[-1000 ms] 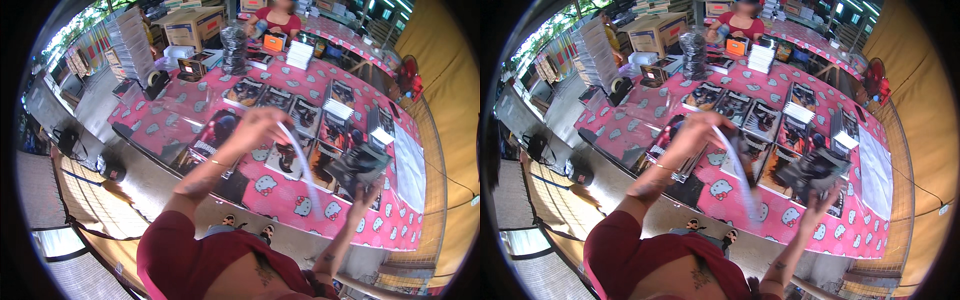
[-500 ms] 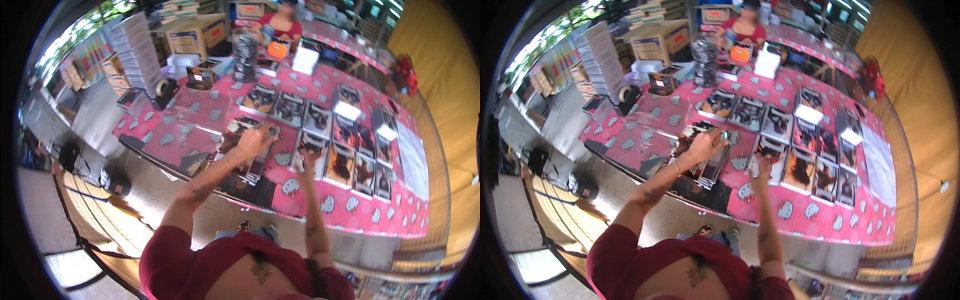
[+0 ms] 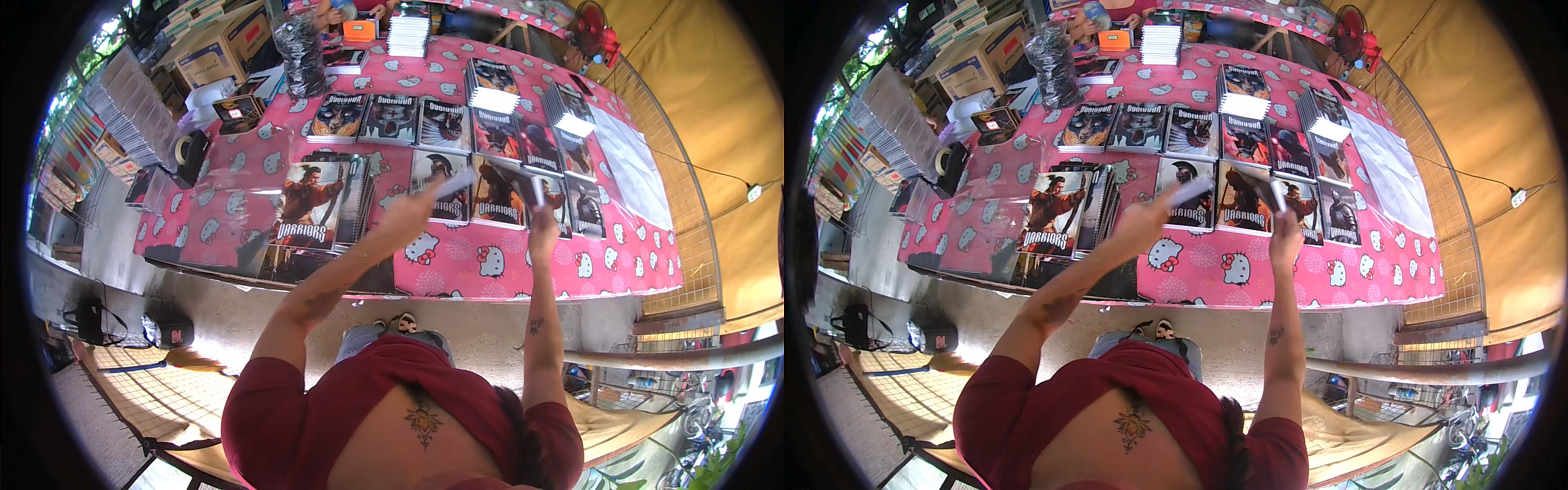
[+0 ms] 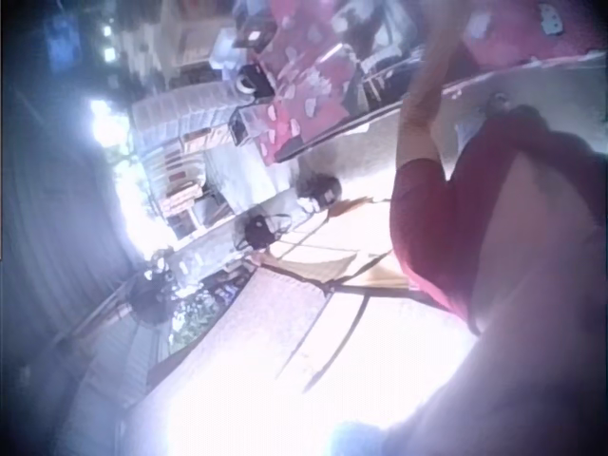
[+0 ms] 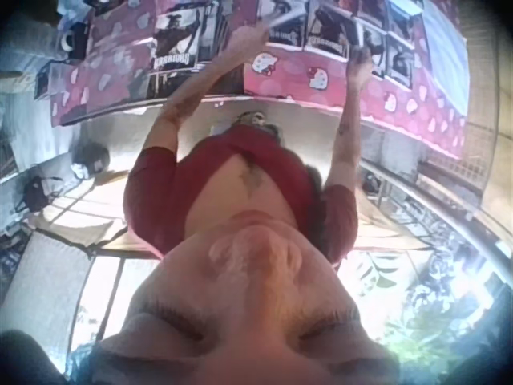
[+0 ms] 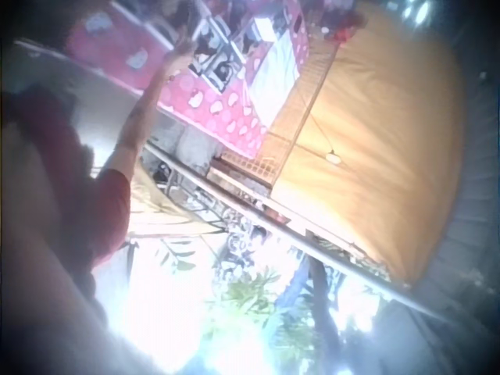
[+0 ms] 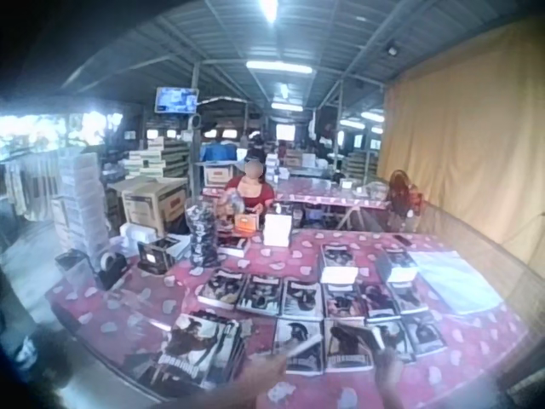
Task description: The person organizes several stacks of spiral notebooks on a table, gathers a small group of them, and places them into a clear plastic bag, which they then seal with adhesive tape.
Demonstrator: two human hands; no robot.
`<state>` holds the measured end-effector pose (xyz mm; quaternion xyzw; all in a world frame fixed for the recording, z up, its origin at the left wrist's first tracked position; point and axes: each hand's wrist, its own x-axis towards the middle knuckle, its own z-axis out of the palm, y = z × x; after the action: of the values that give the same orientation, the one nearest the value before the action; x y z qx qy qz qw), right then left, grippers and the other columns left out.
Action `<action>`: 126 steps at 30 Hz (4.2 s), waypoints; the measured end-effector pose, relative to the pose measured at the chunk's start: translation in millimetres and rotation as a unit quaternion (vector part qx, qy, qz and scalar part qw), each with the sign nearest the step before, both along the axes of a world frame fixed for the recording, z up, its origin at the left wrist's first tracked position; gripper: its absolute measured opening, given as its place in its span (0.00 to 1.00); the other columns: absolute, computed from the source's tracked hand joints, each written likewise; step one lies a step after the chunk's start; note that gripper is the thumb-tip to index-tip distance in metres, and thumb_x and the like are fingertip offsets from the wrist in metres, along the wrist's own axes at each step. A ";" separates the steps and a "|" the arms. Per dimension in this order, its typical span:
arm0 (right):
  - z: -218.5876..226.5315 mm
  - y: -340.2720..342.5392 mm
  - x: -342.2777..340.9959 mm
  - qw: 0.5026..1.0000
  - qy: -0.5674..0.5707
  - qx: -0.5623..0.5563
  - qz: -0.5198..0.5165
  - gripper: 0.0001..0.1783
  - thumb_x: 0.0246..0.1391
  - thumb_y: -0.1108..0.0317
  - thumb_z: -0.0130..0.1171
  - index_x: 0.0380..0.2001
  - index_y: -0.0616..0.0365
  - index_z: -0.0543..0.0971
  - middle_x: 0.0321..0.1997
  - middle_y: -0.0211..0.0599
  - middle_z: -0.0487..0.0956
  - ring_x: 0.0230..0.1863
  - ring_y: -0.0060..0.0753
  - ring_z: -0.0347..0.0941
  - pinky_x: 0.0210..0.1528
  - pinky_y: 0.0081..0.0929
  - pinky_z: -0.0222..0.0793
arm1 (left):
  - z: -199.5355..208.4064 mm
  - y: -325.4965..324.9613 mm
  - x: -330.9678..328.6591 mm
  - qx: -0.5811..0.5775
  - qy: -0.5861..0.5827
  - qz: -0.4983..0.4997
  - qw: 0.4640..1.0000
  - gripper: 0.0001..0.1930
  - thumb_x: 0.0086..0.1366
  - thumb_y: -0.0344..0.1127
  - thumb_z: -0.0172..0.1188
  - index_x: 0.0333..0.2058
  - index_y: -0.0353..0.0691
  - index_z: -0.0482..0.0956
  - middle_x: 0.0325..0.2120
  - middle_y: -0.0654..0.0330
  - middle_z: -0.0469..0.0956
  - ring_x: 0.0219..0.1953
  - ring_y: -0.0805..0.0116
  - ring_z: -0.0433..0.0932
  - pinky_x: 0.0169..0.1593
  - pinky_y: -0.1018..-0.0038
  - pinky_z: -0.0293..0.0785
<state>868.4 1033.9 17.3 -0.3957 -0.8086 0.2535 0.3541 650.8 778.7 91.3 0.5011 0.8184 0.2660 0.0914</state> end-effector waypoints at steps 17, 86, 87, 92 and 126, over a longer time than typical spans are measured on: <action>25.4 -228.8 -207.8 0.884 0.052 -0.129 0.446 0.16 0.53 0.74 0.57 0.46 0.58 0.80 0.48 0.46 0.78 0.46 0.41 0.76 0.42 0.31 0.74 | 46.6 -123.9 -215.1 -0.043 -0.038 0.007 0.998 0.27 0.57 0.56 0.65 0.46 0.40 0.81 0.22 0.53 0.81 0.28 0.56 0.80 0.37 0.60 0.75; 43.9 -233.2 -216.1 0.917 -0.015 -0.113 0.383 0.40 0.54 0.58 0.67 0.67 0.57 0.63 0.62 0.43 0.67 0.65 0.38 0.59 0.65 0.35 0.56 | 80.2 -96.7 -223.9 0.115 -0.007 -0.047 0.992 0.23 0.62 0.46 0.62 0.51 0.41 0.77 0.44 0.52 0.80 0.48 0.59 0.78 0.54 0.63 0.71; 30.9 -236.3 -215.2 0.920 0.027 -0.171 0.353 0.40 0.54 0.57 0.66 0.67 0.56 0.62 0.62 0.43 0.66 0.65 0.38 0.59 0.65 0.35 0.55 | 53.1 -112.3 -218.3 0.097 0.191 -0.022 0.977 0.28 0.60 0.47 0.64 0.55 0.38 0.75 0.50 0.45 0.77 0.55 0.49 0.74 0.58 0.59 0.68; 18.8 -238.1 -237.7 0.864 0.167 -0.391 0.269 0.41 0.60 0.48 0.57 0.68 0.58 0.57 0.68 0.43 0.60 0.69 0.38 0.52 0.69 0.33 0.47 | -14.1 -213.1 -228.7 0.182 -0.336 0.292 0.876 0.33 0.63 0.54 0.60 0.58 0.33 0.70 0.49 0.47 0.77 0.54 0.55 0.73 0.58 0.60 0.67; 113.7 -218.7 -421.7 0.666 -0.466 -0.298 0.500 0.43 0.45 0.33 0.66 0.53 0.57 0.77 0.58 0.41 0.75 0.58 0.31 0.69 0.60 0.29 0.61 | -25.0 -228.2 -80.5 -0.002 -0.093 0.023 0.995 0.12 0.57 0.43 0.62 0.32 0.41 0.86 0.29 0.52 0.82 0.31 0.53 0.81 0.38 0.62 0.76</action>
<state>446.7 815.1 131.1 -0.0826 -0.8262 0.4020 -0.3858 570.3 550.6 66.3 0.4549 0.8183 0.3115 0.1622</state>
